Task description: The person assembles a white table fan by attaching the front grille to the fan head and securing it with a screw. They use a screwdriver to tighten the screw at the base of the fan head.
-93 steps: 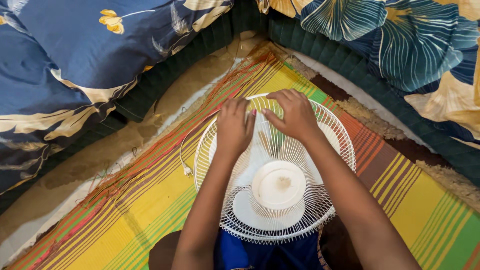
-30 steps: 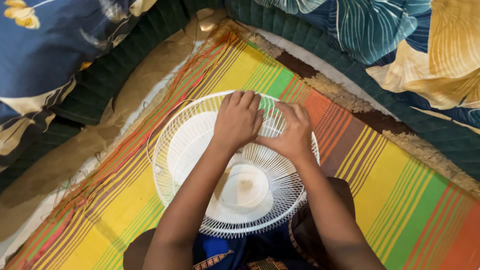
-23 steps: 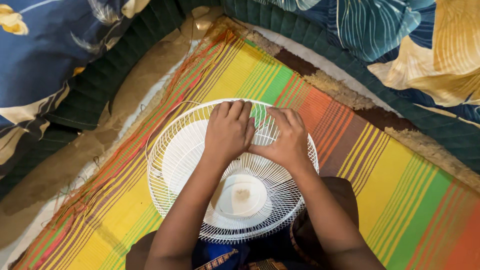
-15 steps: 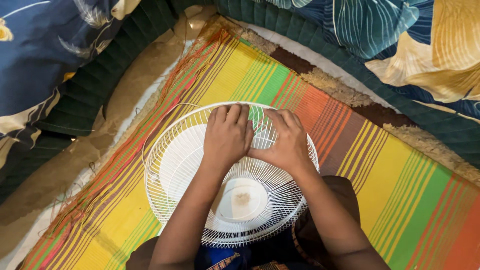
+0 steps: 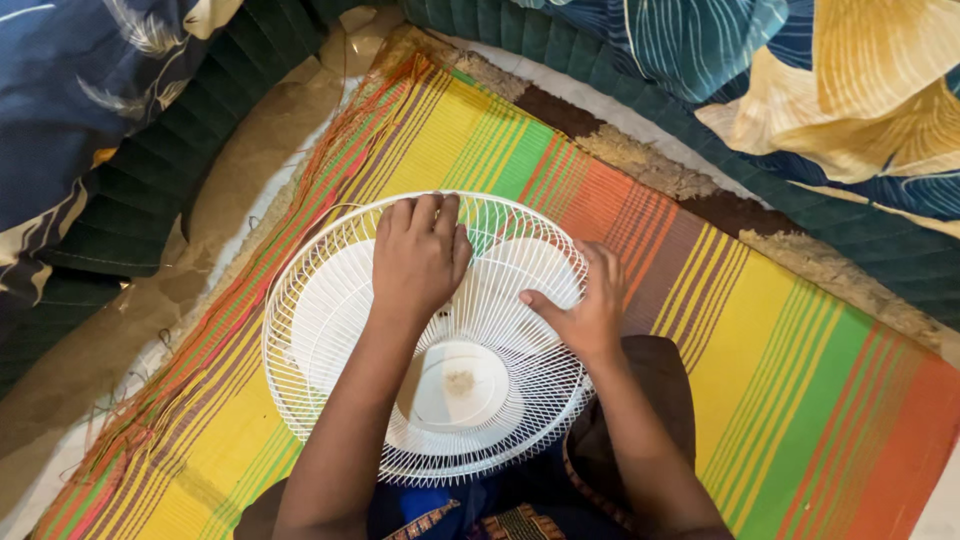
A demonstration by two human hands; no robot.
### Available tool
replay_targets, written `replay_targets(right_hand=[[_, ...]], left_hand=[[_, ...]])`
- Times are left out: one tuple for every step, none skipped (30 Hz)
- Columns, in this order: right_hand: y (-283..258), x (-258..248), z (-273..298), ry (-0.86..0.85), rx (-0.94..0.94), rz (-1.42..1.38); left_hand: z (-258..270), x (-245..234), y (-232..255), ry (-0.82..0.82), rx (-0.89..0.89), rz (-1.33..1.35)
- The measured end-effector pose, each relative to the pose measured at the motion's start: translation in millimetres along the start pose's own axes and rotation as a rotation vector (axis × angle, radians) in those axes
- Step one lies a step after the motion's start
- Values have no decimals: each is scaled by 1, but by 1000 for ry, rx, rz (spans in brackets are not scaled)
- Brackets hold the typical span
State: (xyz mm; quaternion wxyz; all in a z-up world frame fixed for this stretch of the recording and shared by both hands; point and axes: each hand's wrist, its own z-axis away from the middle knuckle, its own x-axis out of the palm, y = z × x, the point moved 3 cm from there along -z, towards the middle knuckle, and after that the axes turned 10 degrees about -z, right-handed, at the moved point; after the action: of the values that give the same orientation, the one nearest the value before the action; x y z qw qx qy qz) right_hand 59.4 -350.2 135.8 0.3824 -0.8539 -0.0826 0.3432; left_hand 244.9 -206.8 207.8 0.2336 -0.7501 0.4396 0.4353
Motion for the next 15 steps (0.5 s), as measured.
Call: replay_targets(right_hand=[[2, -2, 6, 4, 2, -31], [3, -4, 11, 8, 4, -62], [4, -6, 11, -2, 2, -80], [6, -6, 9, -11, 0, -98], [6, -7, 7, -26, -3, -117], [7, -10, 5, -41, -2, -124], [7, -12, 2, -56, -1, -131], [6, -13, 0, -72, -1, -139], [6, -15, 0, -85, -3, -150], [6, -17, 0, -99, -5, -160], [7, -18, 1, -113, -7, -171], [11, -18, 1, -144, 24, -263], [16, -18, 1, -175, 56, -354], [22, -17, 1, -205, 88, -446], [29, -18, 1, -228, 99, -533]], left_hand=[[0, 0, 2, -14, -7, 4], [1, -2, 3, -10, 1, -4], [0, -3, 3, 0, 6, -11], [-1, -3, 4, 10, 12, -18], [-2, -3, 5, 13, 7, -37], [-3, -3, 6, 15, 2, -56], [-4, -1, 6, 18, -4, -76], [-5, 1, 9, 11, -29, -88], [-6, 5, 15, 4, -53, -101], [-9, 10, 22, -3, -76, -115], [-12, 15, 32, 53, -43, -96], [-15, 21, 45, 110, -10, -77], [-17, 33, 62, -31, 5, 63], [-19, 45, 81, -171, 21, 203], [-17, 48, 104, -79, 151, 101]])
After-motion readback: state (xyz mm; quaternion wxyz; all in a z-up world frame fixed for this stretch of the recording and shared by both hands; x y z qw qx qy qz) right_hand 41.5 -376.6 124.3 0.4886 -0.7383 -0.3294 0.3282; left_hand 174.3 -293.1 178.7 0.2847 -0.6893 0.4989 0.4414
